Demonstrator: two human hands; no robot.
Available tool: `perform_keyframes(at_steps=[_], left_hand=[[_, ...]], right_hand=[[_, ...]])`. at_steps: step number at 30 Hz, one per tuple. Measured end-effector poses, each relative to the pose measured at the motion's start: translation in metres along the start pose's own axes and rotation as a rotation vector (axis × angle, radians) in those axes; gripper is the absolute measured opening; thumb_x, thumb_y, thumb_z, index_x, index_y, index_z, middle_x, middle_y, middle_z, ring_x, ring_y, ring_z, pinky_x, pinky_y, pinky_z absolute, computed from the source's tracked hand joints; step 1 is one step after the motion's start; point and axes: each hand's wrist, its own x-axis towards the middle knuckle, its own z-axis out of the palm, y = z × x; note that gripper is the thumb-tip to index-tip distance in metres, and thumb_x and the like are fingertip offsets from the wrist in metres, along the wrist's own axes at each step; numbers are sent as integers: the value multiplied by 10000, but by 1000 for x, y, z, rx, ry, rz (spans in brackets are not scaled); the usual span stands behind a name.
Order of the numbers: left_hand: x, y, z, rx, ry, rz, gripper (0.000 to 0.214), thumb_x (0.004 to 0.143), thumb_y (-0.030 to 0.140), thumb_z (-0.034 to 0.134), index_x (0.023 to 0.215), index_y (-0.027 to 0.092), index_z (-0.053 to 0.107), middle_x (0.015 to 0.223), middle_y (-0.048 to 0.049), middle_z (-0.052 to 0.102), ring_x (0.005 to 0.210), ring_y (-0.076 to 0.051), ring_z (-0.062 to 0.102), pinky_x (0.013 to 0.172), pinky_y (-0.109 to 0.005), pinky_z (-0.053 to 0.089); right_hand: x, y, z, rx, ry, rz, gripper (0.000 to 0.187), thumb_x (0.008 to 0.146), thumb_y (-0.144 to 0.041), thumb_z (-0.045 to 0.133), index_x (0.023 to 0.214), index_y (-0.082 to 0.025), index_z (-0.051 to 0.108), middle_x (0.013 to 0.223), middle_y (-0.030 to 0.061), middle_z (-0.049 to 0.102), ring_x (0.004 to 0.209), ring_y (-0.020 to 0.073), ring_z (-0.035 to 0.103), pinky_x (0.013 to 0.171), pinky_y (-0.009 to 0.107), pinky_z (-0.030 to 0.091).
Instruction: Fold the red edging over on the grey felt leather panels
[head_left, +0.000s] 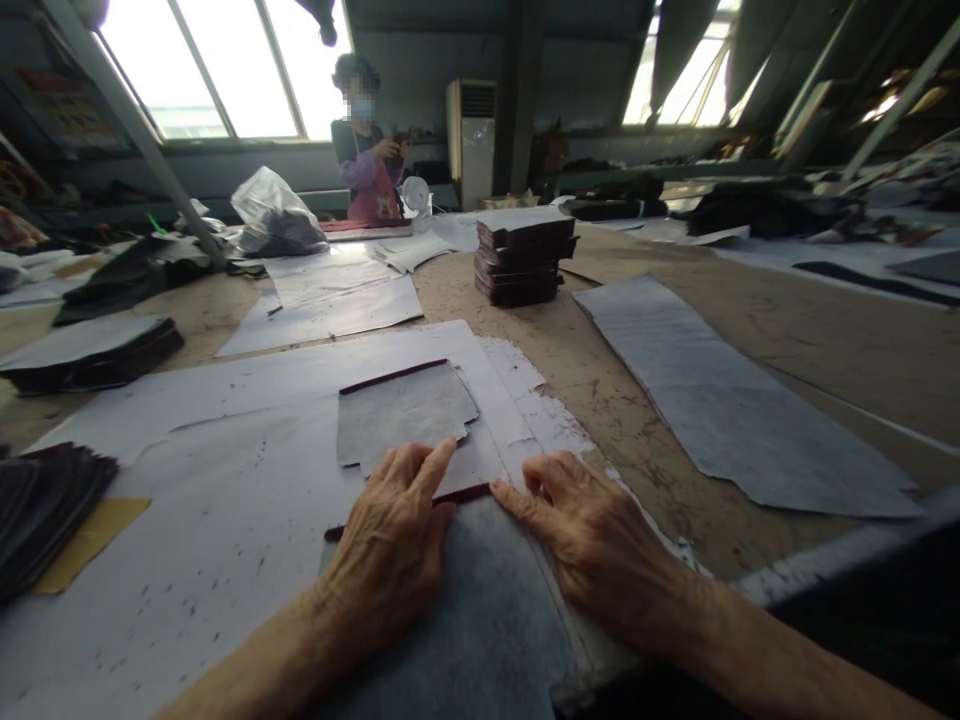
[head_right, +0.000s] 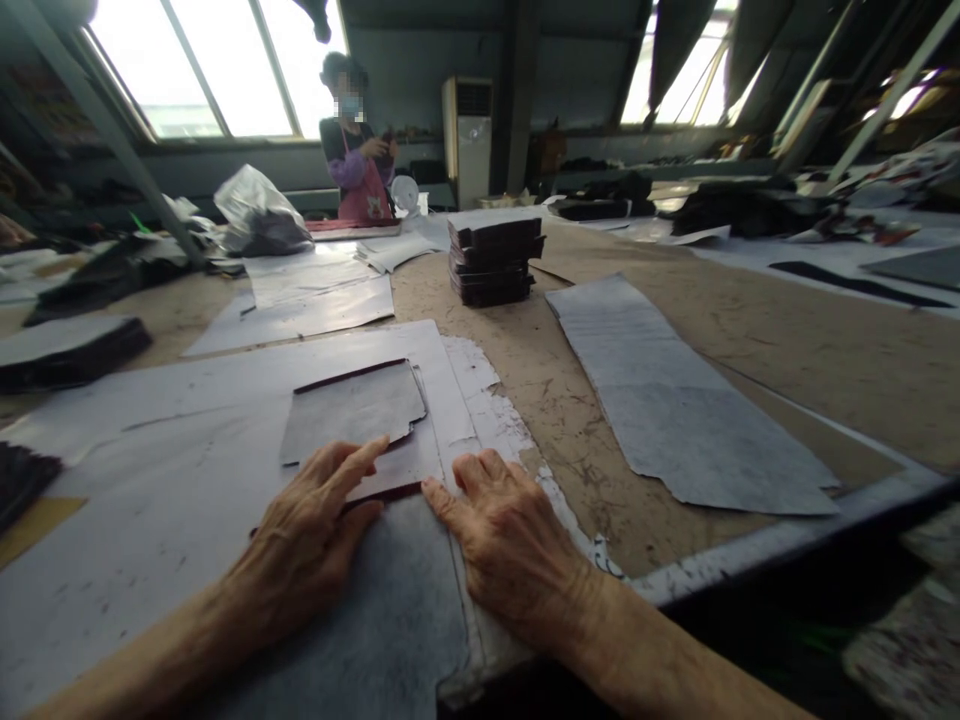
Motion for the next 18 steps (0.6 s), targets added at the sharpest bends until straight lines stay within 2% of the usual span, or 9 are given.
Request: perform_keyframes(at_steps=[3,6,9,11,13,16,18], left_hand=[[-6,-4,-16,21,-96,-143,285,813,200,445,1092,182,499,949,-57,528,876,-213,494,775,-397,437],[-13,-9,-30,40,-160,-241,181,795,257,488,963,198,525,898,-31,537,840,-203,515,744,-379,428],[-16,-13,-36,19,-182,-297,143,782,276,512,902,199,517,832,-13,536,773,-185,521,704,-356,419],[-16,-14,-36,-11,-186,-311,126,766,271,535,868,198,524,784,-4,528,735,-178,515,680,-346,414],[-15,-13,-34,-53,-172,-294,67,754,232,544,808,194,534,770,-3,523,732,-173,512,673,-335,412],[-16,-9,-30,-86,-67,-206,36,755,150,527,743,182,539,795,-12,532,769,-168,516,700,-333,408],[-19,-6,-26,-68,26,-103,82,759,112,514,731,178,553,788,-16,546,770,-171,520,717,-346,402]], right_hand=[[0,3,-1,97,-1,73,381,800,-62,396,1091,-164,620,852,94,551,780,192,490,680,345,459],[0,9,-5,275,11,163,342,831,-88,385,1043,-185,635,888,65,590,822,159,541,731,298,476],[2,14,-11,379,33,301,288,838,-112,412,1013,-179,631,928,37,639,854,134,586,781,267,483],[5,15,-14,367,56,370,256,836,-124,436,993,-173,632,935,31,654,857,133,600,783,265,488],[10,12,-17,284,105,317,241,847,-142,442,983,-180,637,949,36,650,875,143,593,798,291,481],[22,3,-18,105,187,58,222,851,-176,483,1021,-201,624,1014,50,625,983,186,531,840,355,439],[29,-4,-15,44,174,-107,184,840,-188,520,994,-204,620,966,43,628,969,192,513,824,360,419]])
